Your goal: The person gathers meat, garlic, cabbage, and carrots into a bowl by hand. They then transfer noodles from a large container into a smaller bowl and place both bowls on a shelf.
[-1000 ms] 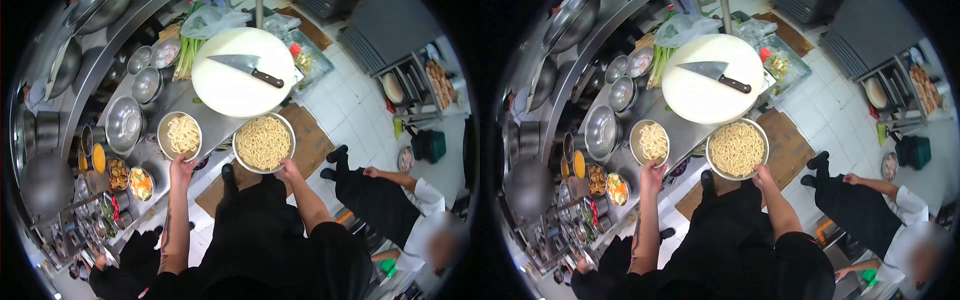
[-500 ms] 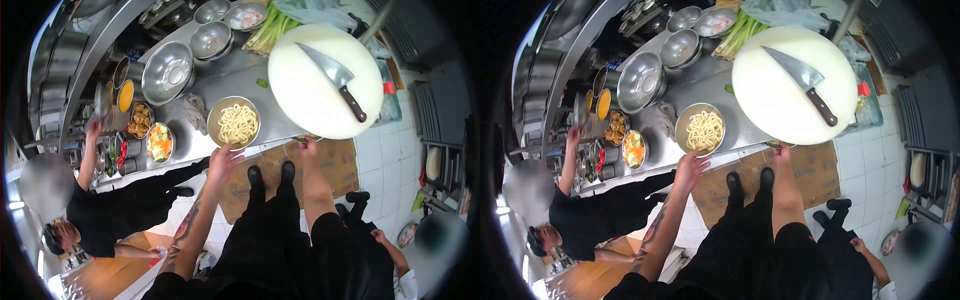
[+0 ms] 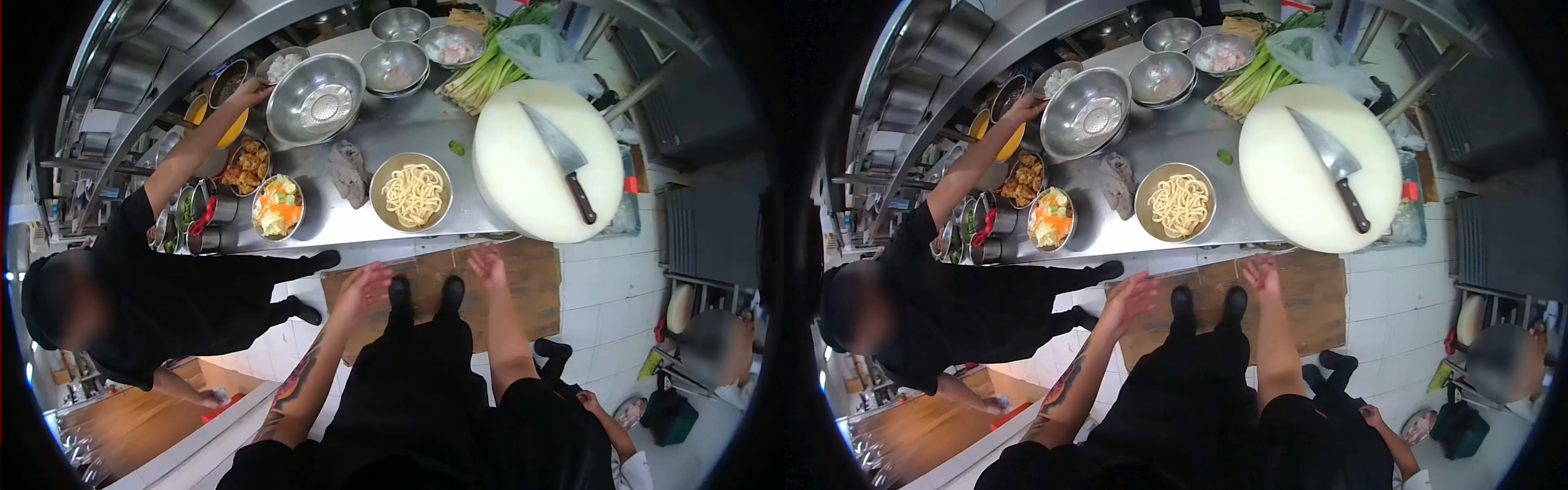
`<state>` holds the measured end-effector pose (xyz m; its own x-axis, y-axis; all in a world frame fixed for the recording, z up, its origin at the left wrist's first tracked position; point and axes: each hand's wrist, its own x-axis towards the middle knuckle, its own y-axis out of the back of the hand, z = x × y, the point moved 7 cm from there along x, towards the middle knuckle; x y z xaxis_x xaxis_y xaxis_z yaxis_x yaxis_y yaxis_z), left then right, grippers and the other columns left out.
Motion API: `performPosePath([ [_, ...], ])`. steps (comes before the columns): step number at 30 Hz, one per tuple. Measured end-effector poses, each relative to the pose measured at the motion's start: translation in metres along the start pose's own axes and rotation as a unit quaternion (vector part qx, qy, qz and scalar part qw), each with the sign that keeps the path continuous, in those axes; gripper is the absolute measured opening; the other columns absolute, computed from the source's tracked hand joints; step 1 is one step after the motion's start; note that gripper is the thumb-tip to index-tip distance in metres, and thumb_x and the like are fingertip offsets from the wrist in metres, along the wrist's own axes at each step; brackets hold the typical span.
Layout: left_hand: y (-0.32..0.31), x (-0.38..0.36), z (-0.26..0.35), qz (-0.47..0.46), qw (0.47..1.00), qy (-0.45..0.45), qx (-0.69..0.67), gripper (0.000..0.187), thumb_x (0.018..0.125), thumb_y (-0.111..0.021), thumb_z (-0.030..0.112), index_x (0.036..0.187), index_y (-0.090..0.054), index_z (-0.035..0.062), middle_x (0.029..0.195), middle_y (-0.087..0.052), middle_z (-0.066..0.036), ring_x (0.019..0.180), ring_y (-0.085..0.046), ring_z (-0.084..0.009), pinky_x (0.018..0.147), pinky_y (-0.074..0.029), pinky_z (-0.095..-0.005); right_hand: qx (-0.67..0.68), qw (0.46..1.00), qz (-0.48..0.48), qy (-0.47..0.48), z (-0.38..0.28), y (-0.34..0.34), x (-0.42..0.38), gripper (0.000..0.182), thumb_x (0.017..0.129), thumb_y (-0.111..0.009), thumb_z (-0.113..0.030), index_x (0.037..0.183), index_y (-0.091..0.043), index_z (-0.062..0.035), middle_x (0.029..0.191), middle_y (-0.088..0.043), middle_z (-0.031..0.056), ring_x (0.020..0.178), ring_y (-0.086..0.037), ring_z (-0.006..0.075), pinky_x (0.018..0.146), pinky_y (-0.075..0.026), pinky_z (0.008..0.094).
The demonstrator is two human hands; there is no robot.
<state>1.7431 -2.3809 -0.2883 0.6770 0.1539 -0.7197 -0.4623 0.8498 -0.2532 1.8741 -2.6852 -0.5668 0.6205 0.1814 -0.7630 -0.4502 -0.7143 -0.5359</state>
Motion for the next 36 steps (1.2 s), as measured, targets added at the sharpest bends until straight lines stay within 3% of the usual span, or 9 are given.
performPosePath([
  [2, 0.029, -0.017, -0.015, 0.015, 1.000, -0.003, -0.015, 0.049, 0.104, -0.045, 0.041, 0.141, -0.047, 0.0079, 0.131, -0.062, -0.010, 0.111, -0.062, -0.0179, 0.089, -0.052, -0.0355, -0.092, 0.992, -0.009, -0.090, 0.012, -0.001, -0.026, 0.035, 0.098, -0.052, -0.020, 0.131, -0.047, -0.0099, 0.124, -0.057, 0.0173, 0.111, -0.062, 0.0314, 0.087, -0.057, 0.0467],
  [8, 0.074, -0.070, -0.022, 0.117, 0.991, -0.018, -0.069, 0.045, 0.104, -0.047, 0.038, 0.137, -0.050, 0.0082, 0.126, -0.065, -0.008, 0.105, -0.065, -0.0168, 0.084, -0.056, -0.0335, -0.309, 0.943, -0.127, 0.003, -0.035, -0.196, -0.179, 0.046, 0.100, -0.055, -0.032, 0.135, -0.045, -0.0041, 0.117, -0.062, 0.0170, 0.078, -0.070, 0.0238, 0.064, -0.060, 0.0339],
  [12, 0.086, -0.061, -0.036, 0.105, 0.990, -0.040, -0.087, 0.041, 0.103, -0.049, 0.036, 0.133, -0.052, 0.0086, 0.124, -0.066, -0.008, 0.107, -0.064, -0.0166, 0.087, -0.054, -0.0346, -0.368, 0.924, -0.063, 0.082, -0.052, -0.287, -0.169, 0.045, 0.098, -0.057, -0.029, 0.129, -0.049, 0.0027, 0.109, -0.064, 0.0215, 0.085, -0.071, 0.0304, 0.064, -0.062, 0.0360],
  [15, 0.074, -0.043, -0.023, 0.068, 0.997, -0.047, -0.003, 0.038, 0.103, -0.050, 0.033, 0.131, -0.054, 0.0083, 0.123, -0.066, -0.008, 0.108, -0.064, -0.0170, 0.088, -0.053, -0.0360, -0.316, 0.940, -0.127, 0.018, -0.036, -0.299, -0.126, 0.043, 0.095, -0.057, -0.018, 0.131, -0.047, 0.0034, 0.112, -0.064, 0.0218, 0.087, -0.071, 0.0312, 0.066, -0.064, 0.0387],
  [19, 0.053, -0.017, 0.029, -0.022, 0.990, -0.091, 0.108, 0.031, 0.101, -0.056, 0.026, 0.125, -0.059, 0.0051, 0.117, -0.067, -0.008, 0.104, -0.063, -0.0155, 0.086, -0.053, -0.0323, -0.272, 0.946, -0.106, 0.139, -0.049, -0.298, -0.161, 0.040, 0.091, -0.053, -0.007, 0.128, -0.047, 0.0052, 0.108, -0.065, 0.0204, 0.087, -0.071, 0.0311, 0.066, -0.064, 0.0388],
  [29, 0.055, 0.025, 0.119, -0.156, 0.953, -0.155, 0.207, 0.029, 0.101, -0.058, 0.024, 0.121, -0.061, 0.0034, 0.116, -0.068, -0.008, 0.098, -0.063, -0.0121, 0.083, -0.051, -0.0278, -0.095, 0.962, 0.062, 0.249, -0.024, -0.222, -0.271, 0.036, 0.091, -0.053, -0.004, 0.126, -0.047, -0.0002, 0.101, -0.068, 0.0177, 0.070, -0.070, 0.0253, 0.056, -0.059, 0.0339],
  [33, 0.062, 0.015, 0.131, -0.149, 0.937, -0.187, 0.256, 0.023, 0.098, -0.061, 0.019, 0.115, -0.064, 0.0034, 0.113, -0.069, -0.008, 0.096, -0.064, -0.0168, 0.082, -0.052, -0.0303, -0.177, 0.928, 0.126, 0.302, -0.008, -0.222, -0.301, 0.036, 0.092, -0.051, -0.004, 0.127, -0.047, 0.0025, 0.104, -0.068, 0.0199, 0.077, -0.072, 0.0290, 0.059, -0.062, 0.0367],
  [35, 0.032, -0.046, 0.170, -0.118, 0.749, -0.475, 0.447, 0.020, 0.092, -0.064, 0.013, 0.110, -0.066, 0.0039, 0.110, -0.067, -0.010, 0.098, -0.064, -0.0262, 0.083, -0.053, -0.0352, -0.264, 0.911, 0.106, 0.299, 0.009, -0.236, -0.299, 0.037, 0.093, -0.051, -0.005, 0.129, -0.048, 0.0008, 0.102, -0.069, 0.0179, 0.078, -0.073, 0.0279, 0.058, -0.062, 0.0347],
  [36, 0.017, -0.069, 0.180, -0.143, 0.702, -0.531, 0.453, 0.022, 0.089, -0.065, 0.012, 0.110, -0.066, 0.0044, 0.110, -0.066, -0.013, 0.102, -0.063, -0.0296, 0.085, -0.052, -0.0369, -0.275, 0.912, 0.092, 0.288, 0.014, -0.249, -0.298, 0.037, 0.093, -0.051, -0.005, 0.129, -0.048, 0.0008, 0.102, -0.069, 0.0179, 0.078, -0.073, 0.0279, 0.058, -0.062, 0.0347],
])
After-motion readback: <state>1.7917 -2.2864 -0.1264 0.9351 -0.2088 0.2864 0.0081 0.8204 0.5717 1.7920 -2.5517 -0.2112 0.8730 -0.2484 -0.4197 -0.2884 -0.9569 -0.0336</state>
